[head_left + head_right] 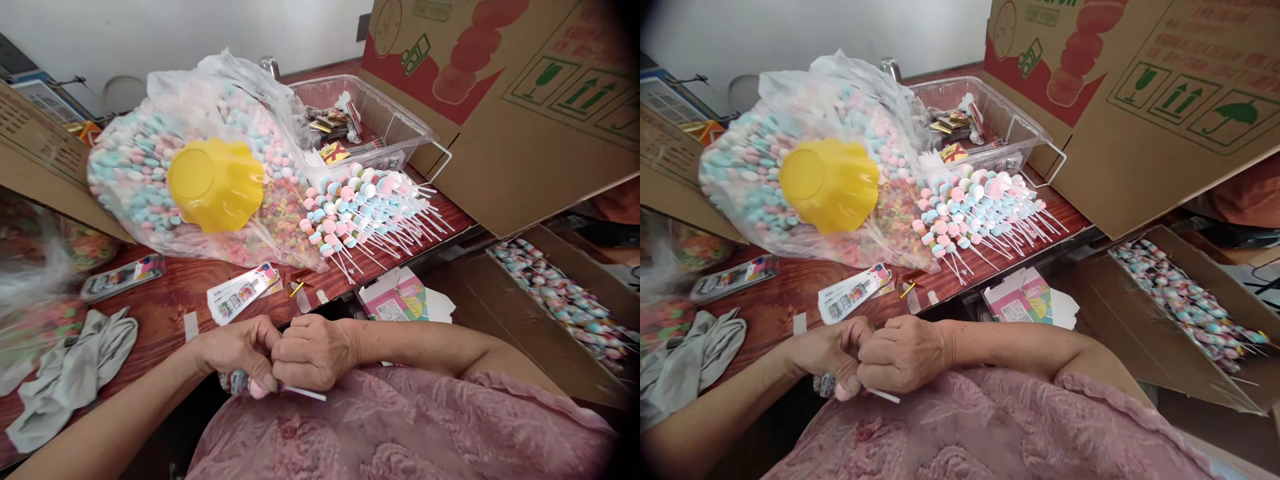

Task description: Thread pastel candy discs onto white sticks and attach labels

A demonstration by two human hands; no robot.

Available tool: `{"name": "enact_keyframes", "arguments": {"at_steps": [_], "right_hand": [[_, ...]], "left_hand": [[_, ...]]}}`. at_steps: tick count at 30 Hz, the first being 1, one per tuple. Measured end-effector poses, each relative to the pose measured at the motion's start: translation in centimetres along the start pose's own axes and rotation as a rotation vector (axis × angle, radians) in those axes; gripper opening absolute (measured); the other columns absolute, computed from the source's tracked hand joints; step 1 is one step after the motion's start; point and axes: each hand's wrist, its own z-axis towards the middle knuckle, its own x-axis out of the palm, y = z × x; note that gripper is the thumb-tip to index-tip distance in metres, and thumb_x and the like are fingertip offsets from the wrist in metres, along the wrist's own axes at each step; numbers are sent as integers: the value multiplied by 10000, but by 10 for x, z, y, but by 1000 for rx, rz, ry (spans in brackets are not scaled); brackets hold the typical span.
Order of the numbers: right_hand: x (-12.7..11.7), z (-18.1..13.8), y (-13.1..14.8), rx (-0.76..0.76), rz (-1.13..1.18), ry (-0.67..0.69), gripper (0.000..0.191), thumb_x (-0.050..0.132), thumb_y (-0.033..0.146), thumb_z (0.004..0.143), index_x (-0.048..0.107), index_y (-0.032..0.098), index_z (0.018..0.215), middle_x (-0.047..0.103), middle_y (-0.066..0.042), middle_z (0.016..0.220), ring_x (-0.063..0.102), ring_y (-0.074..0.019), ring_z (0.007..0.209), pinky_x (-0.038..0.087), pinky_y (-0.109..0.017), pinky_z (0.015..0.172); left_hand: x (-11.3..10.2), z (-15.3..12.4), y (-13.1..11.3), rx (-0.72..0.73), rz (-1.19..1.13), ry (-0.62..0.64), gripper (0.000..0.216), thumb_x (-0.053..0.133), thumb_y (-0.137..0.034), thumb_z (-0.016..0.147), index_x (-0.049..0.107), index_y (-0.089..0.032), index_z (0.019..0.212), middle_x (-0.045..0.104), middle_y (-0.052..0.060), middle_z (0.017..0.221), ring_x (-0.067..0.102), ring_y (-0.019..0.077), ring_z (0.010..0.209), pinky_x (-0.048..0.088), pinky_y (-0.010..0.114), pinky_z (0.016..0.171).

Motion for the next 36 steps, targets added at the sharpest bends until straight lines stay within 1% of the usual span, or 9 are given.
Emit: {"name": "enact_keyframes", "arguments": {"at_steps": [9,15,18,21,24,27,30,33,36], "right_hand": [[-24,28,-3,46,-92,229,208,403,132,904,546,168,757,486,10,625,404,-128,526,259,-299,532],[-35,48,-53,254,-131,427,173,389,100,839,520,188,768,522,-23,642,410,-152,570,243,-303,533],[-28,57,-74,654,-15,387,128,419,157,821,469,201,711,483,5,608,380,-126,548,235,-276,527],[-19,71,-67,964,354,290,181,435,238,853,439,206,675,462,25,602,410,-113,557,296,-247,536],[-7,76,-47,1060,708,324,199,424,271,875,450,210,687,435,43,583,401,-105,535,321,-228,508],[4,72,-43,970,567,271,169,435,217,858,468,208,692,483,28,602,442,-120,570,352,-243,543],[11,69,-51,778,249,144,156,459,168,845,483,204,695,493,18,611,434,-125,567,323,-263,554],[15,70,-52,736,256,44,156,467,168,873,499,205,725,480,24,615,424,-119,555,317,-257,545],[22,70,-46,994,522,-5,188,481,256,915,493,207,734,462,35,617,407,-109,542,328,-235,520]], "left_hand": [[-16,-35,-50,-28,615,6,411,699,-543,767,681,-133,794,573,-12,652,485,103,600,389,199,551],[48,-70,-59,436,1604,-1033,226,548,-332,925,694,-171,988,634,74,885,552,203,892,449,353,828],[62,-51,-31,436,1837,-1047,250,558,-235,884,662,-216,1110,638,95,994,539,247,952,432,469,892],[37,-33,-13,371,1398,-1066,246,535,-320,909,684,-178,1044,644,91,950,563,226,898,481,385,806],[7,-31,-13,660,738,-1080,364,394,-334,985,709,-154,1008,651,41,825,604,180,819,498,311,770],[0,-31,-15,975,505,-1107,296,573,-400,916,723,-208,1085,657,69,1109,570,224,1124,433,365,1003],[4,-23,-8,1118,287,-1158,586,750,-407,787,573,-328,1340,475,62,1445,415,248,1343,340,400,1111],[9,-15,3,1093,-8,-850,734,758,-428,779,452,-340,1440,486,78,1451,500,261,1278,421,407,1040],[12,-23,11,971,-75,-698,544,747,-423,793,631,-212,1281,649,110,1234,592,258,1152,445,385,1002]]}}
